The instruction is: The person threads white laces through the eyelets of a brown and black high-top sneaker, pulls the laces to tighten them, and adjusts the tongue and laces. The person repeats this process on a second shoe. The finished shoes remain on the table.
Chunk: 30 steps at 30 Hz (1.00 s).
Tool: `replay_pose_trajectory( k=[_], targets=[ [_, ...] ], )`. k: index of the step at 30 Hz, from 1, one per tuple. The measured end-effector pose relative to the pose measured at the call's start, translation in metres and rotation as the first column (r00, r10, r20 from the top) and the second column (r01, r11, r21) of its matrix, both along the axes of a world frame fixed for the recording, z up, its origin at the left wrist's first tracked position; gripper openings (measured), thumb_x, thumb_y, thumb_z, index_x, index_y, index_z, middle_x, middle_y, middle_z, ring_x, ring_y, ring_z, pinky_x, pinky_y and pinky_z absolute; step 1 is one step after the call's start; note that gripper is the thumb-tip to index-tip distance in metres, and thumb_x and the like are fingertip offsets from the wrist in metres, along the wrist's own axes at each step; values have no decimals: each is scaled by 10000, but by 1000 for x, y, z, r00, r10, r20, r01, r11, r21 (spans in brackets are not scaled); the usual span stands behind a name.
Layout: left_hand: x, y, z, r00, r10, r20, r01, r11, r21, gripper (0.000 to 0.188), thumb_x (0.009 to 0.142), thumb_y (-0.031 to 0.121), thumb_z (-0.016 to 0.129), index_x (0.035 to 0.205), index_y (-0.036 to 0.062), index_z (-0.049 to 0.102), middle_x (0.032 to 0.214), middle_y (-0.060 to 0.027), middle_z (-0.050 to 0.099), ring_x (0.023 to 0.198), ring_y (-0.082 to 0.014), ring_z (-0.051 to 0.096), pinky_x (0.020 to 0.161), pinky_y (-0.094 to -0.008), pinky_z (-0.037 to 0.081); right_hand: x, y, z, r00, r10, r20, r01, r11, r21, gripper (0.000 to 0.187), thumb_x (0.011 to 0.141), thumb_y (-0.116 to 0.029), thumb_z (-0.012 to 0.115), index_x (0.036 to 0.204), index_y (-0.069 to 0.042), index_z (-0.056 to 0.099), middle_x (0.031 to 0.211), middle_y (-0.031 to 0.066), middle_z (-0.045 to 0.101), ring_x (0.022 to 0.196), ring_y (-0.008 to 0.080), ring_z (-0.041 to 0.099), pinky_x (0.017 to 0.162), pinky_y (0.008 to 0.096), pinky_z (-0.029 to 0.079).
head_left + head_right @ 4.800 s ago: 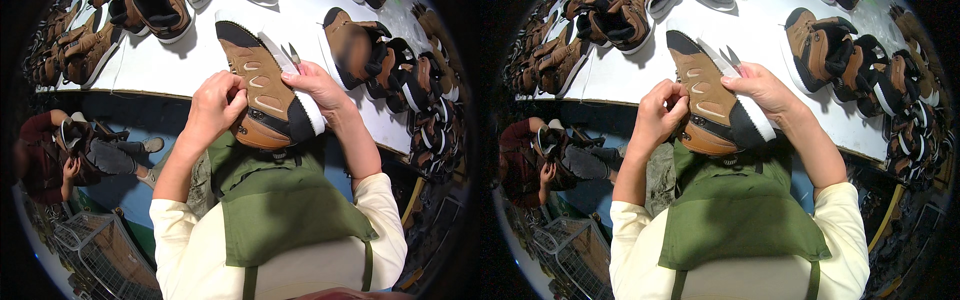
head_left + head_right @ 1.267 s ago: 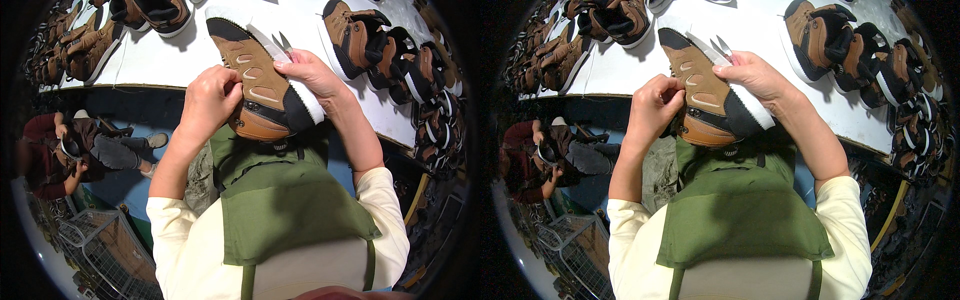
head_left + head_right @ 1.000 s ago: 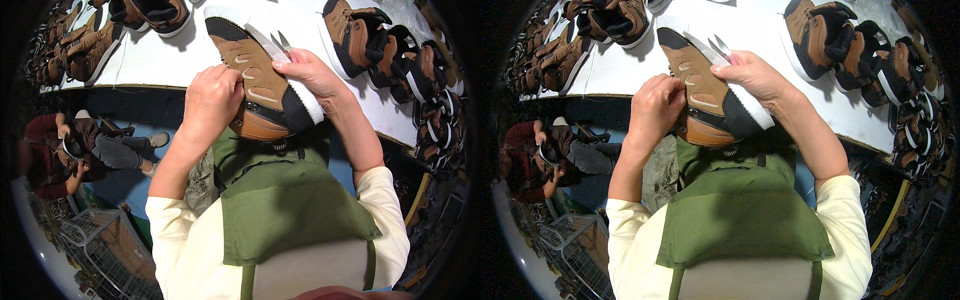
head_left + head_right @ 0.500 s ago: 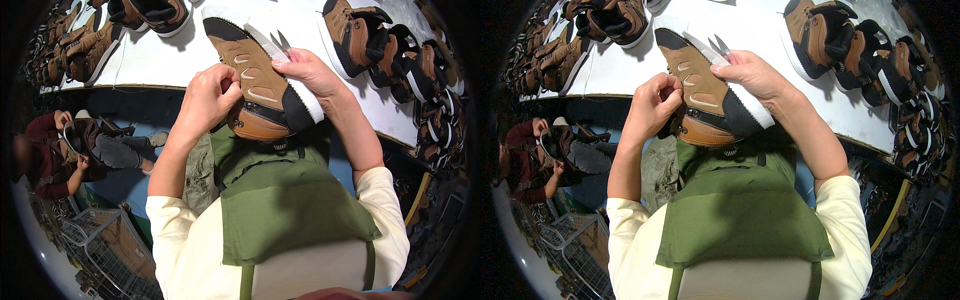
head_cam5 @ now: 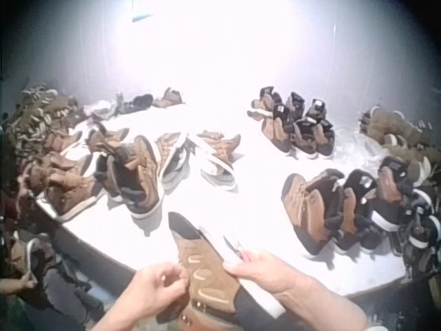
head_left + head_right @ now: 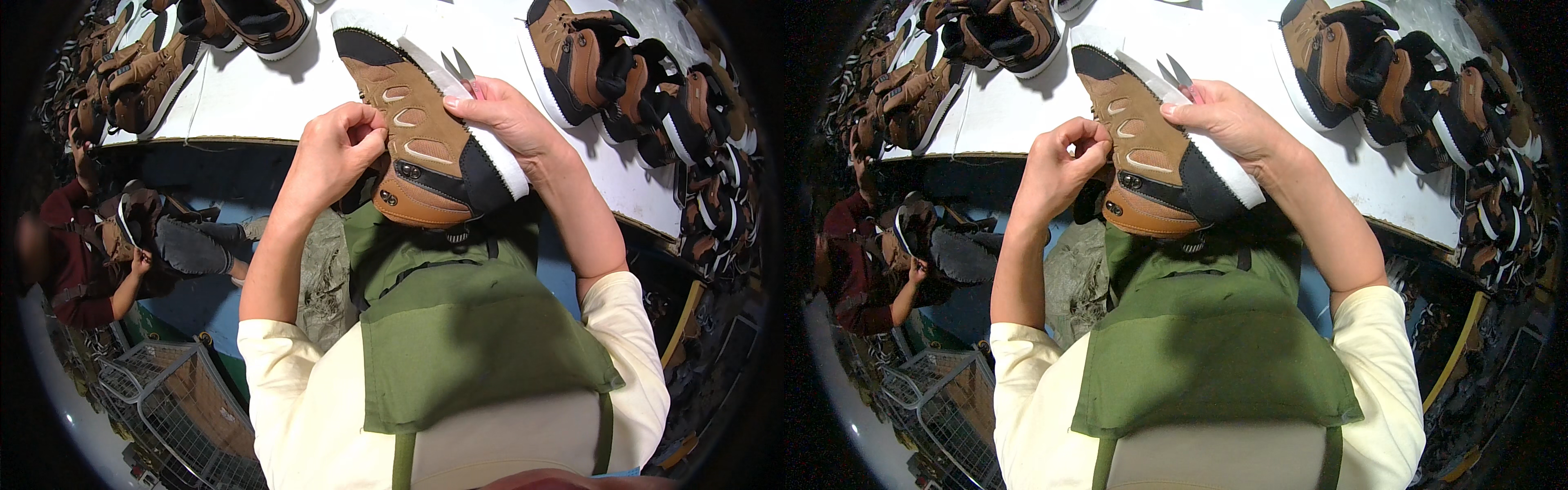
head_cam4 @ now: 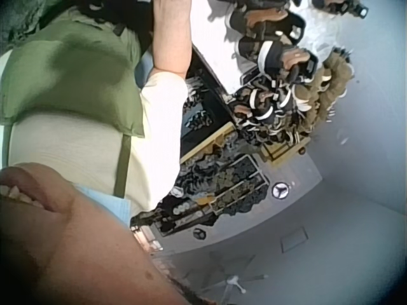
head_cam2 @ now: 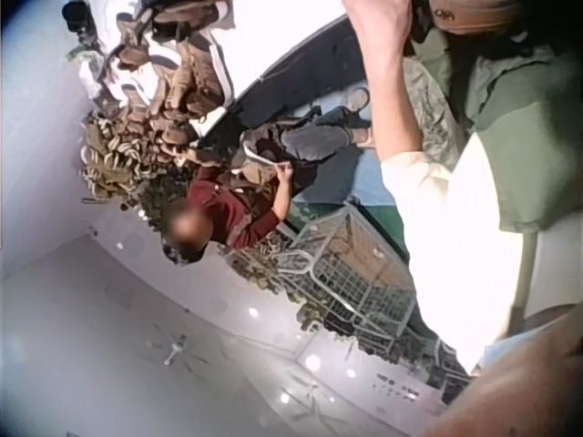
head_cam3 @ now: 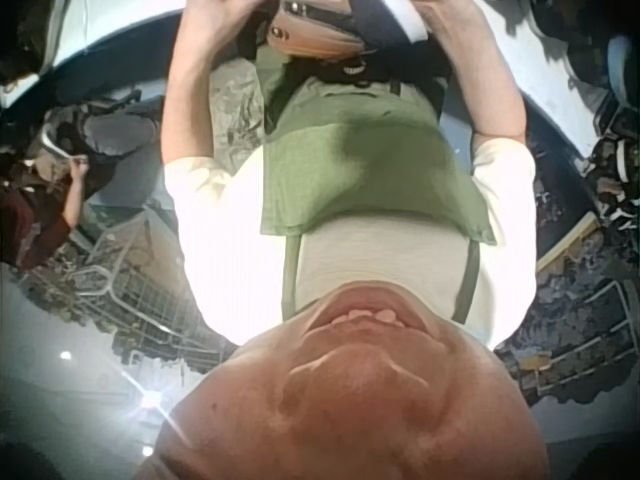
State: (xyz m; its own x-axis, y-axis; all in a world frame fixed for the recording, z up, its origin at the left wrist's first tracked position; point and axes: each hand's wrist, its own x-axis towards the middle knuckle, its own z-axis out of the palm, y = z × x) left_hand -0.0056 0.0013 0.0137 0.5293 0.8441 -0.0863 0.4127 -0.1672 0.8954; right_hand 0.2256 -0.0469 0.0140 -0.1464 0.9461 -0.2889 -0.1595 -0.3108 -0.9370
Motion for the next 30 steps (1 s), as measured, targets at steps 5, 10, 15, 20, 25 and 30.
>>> replay_pose_trajectory(
  k=[5, 10, 15, 20, 25, 30],
  targets=[
    [-2, -3, -2, 1000, 11, 10, -11, 1000, 24, 99, 834, 53, 665, 883, -32, 650, 748, 9, 603, 693, -49, 525, 626, -218, 451, 1, 0, -2, 1000, 8, -18, -8, 1000, -5, 310, 880, -201, 669, 1081, 27, 610, 989, 52, 659, 938, 107, 595, 927, 272, 429],
    [3, -10, 1, 999, 7, -53, 5, 974, 226, 100, 820, 42, 675, 887, -31, 662, 745, -32, 628, 671, -73, 568, 624, -233, 478, 0, -2, 1, 1000, 2, 2, -2, 1000, 3, 310, 877, -202, 669, 1076, 27, 606, 977, 56, 660, 932, 110, 600, 931, 276, 430],
    [5, -13, -2, 989, 20, -145, 54, 870, 490, 93, 802, 38, 675, 867, -27, 663, 755, -92, 634, 648, -146, 627, 609, -277, 509, -2, -3, 2, 1000, -19, 16, 19, 1000, 1, 303, 875, -206, 671, 1063, 22, 603, 960, 49, 650, 915, 108, 590, 921, 270, 428],
    [10, -13, -3, 984, 18, -178, 93, 796, 598, 74, 763, 47, 673, 819, 14, 637, 746, -114, 617, 699, -269, 620, 650, -374, 504, -2, -3, 5, 999, -17, 46, 17, 1000, -4, 284, 873, -200, 674, 1043, 16, 600, 947, 37, 634, 900, 99, 570, 899, 268, 426],
    [10, -12, 0, 977, -19, -210, 139, 807, 574, 77, 811, 28, 646, 869, -20, 628, 759, -105, 615, 675, -184, 618, 633, -299, 507, -1, -3, 4, 1000, -22, 14, 22, 1000, -7, 277, 878, -189, 672, 1043, 21, 596, 959, 39, 632, 902, 98, 568, 885, 266, 430],
    [6, -7, 3, 994, -49, -103, 70, 975, 210, 79, 858, 40, 617, 883, -35, 611, 755, -39, 583, 699, -95, 555, 635, -258, 481, 2, -1, -2, 1000, 14, -18, -13, 1000, 16, 270, 898, -179, 653, 1056, 32, 591, 975, 41, 632, 899, 95, 569, 876, 255, 435]
  ],
)
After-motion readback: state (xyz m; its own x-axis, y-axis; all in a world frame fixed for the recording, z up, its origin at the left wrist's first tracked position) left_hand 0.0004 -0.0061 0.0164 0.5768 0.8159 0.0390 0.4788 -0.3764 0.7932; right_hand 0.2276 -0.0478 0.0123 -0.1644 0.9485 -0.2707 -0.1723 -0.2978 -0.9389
